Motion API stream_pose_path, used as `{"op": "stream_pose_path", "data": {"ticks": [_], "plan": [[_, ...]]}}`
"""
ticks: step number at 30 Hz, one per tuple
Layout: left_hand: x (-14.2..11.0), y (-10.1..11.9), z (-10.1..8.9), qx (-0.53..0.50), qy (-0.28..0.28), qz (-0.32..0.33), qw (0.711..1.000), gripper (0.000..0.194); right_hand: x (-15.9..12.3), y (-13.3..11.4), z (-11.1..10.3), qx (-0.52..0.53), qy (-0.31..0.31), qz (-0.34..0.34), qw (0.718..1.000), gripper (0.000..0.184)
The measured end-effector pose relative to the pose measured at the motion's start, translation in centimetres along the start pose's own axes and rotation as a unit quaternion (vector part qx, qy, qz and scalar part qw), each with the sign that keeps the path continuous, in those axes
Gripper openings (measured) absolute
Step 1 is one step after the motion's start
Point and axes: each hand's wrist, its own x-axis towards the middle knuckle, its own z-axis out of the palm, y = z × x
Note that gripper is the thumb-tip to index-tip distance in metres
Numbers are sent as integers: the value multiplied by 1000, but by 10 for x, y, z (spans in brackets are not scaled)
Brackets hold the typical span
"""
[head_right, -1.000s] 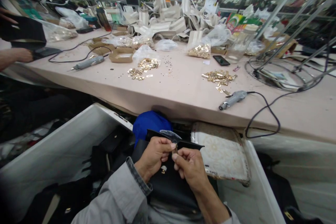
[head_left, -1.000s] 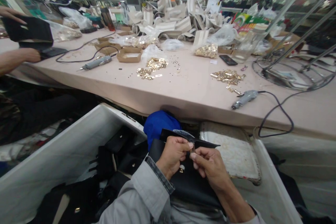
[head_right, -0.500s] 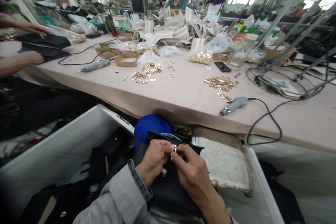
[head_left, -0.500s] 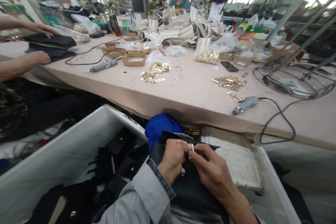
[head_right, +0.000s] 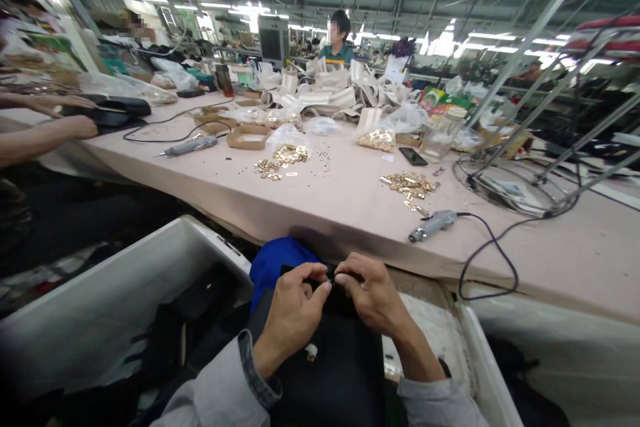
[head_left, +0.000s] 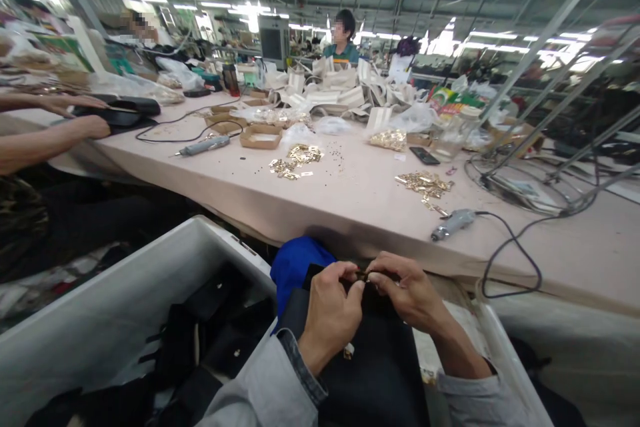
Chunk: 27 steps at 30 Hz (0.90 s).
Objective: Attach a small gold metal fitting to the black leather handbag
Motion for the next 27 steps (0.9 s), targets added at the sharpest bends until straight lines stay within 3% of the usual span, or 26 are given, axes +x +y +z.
{"op": "stream_pose_path", "data": {"ticks": [2,5,13,20,27], "plan": [[5,-2,-2,-23,-68,44,996,25,5,2,-2,47,-23,46,998,14],[18,-14,1,-81,-121,30,989,17,7,6,1,88,-32,88,992,15],[25,-43,18,-167,-86,-41,981,11,-1,28,14,186,-30,111,976,20],[24,-36,12,-86,-67,-25,994,23,-4,35,26,178,16,125,976,21],[17,-25,19,-31,1,-12,999,26,-3,32,36,157,61,144,975,15]]}}
